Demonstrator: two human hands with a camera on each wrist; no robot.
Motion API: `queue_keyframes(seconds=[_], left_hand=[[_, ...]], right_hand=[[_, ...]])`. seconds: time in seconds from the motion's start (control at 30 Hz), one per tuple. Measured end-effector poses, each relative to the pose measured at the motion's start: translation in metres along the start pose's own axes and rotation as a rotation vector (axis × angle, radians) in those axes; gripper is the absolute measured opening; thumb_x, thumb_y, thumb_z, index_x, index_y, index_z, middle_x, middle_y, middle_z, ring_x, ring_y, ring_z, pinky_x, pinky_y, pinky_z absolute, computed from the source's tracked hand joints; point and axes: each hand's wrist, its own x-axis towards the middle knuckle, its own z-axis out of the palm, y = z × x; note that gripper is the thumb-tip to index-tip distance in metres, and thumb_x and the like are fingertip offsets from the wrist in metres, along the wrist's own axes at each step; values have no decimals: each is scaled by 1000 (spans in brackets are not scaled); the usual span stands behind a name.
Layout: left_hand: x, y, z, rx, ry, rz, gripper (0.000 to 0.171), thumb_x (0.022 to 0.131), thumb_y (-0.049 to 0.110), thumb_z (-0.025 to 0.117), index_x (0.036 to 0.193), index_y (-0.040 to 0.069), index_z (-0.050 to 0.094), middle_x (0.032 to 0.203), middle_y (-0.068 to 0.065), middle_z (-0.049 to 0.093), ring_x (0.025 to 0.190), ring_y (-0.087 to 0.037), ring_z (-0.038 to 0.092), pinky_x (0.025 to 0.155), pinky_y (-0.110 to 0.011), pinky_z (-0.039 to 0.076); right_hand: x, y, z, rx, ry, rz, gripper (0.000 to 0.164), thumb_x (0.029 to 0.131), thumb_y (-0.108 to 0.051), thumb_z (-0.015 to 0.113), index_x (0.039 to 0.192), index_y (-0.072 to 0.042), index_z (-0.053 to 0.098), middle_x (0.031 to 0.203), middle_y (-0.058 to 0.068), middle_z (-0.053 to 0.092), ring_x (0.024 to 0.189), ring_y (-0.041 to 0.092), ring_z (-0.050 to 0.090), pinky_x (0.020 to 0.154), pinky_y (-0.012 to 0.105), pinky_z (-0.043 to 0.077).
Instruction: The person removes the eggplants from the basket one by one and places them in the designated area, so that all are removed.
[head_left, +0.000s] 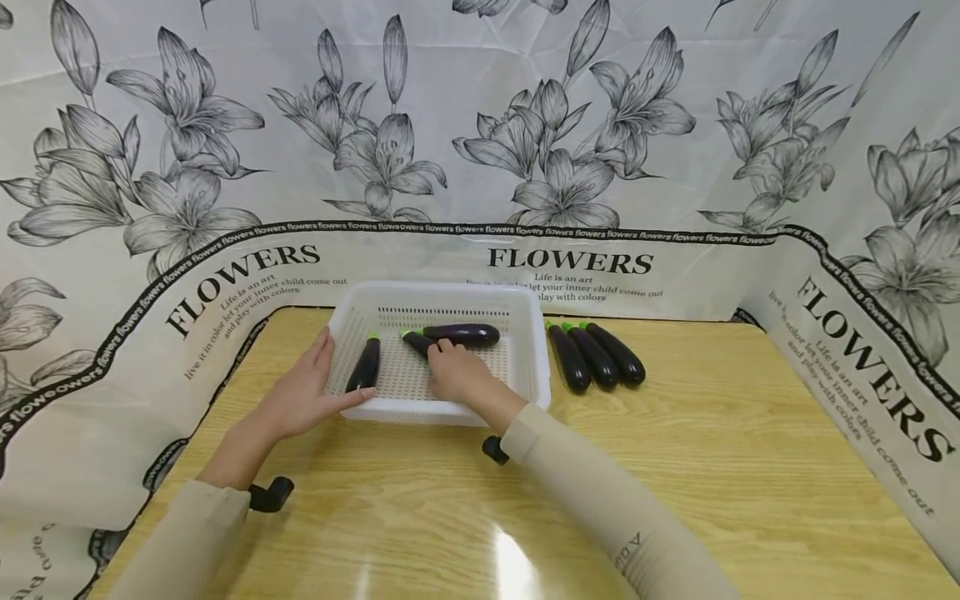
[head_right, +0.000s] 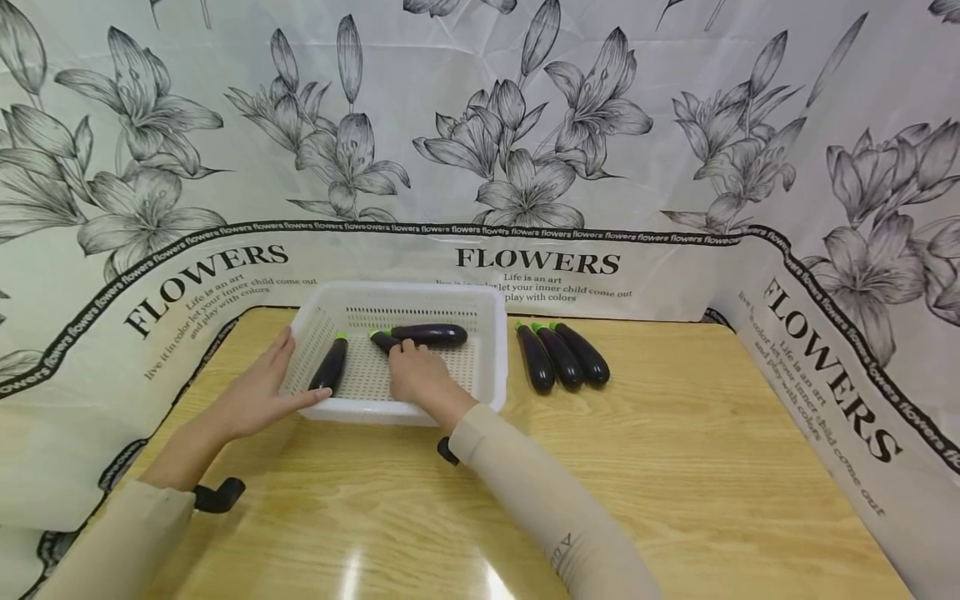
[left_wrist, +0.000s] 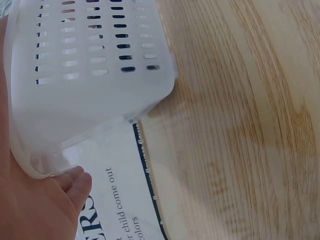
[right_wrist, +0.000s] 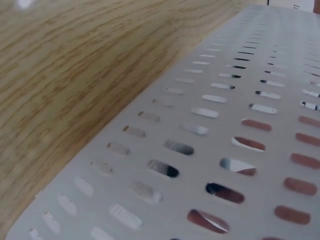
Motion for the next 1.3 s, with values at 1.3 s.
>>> queue_keyframes(seconds=[1.3], left_hand=[[1, 0, -1, -1, 1, -9, 126, 87, 78, 58, 162, -3, -3, 170, -20, -8, 154, -48, 10, 120, -64, 20]], right_hand=[[-34, 19, -36, 291, 227, -6, 17, 96, -15, 72, 103, -1, 64, 89, 9, 65, 73, 22, 61, 63, 33, 51]])
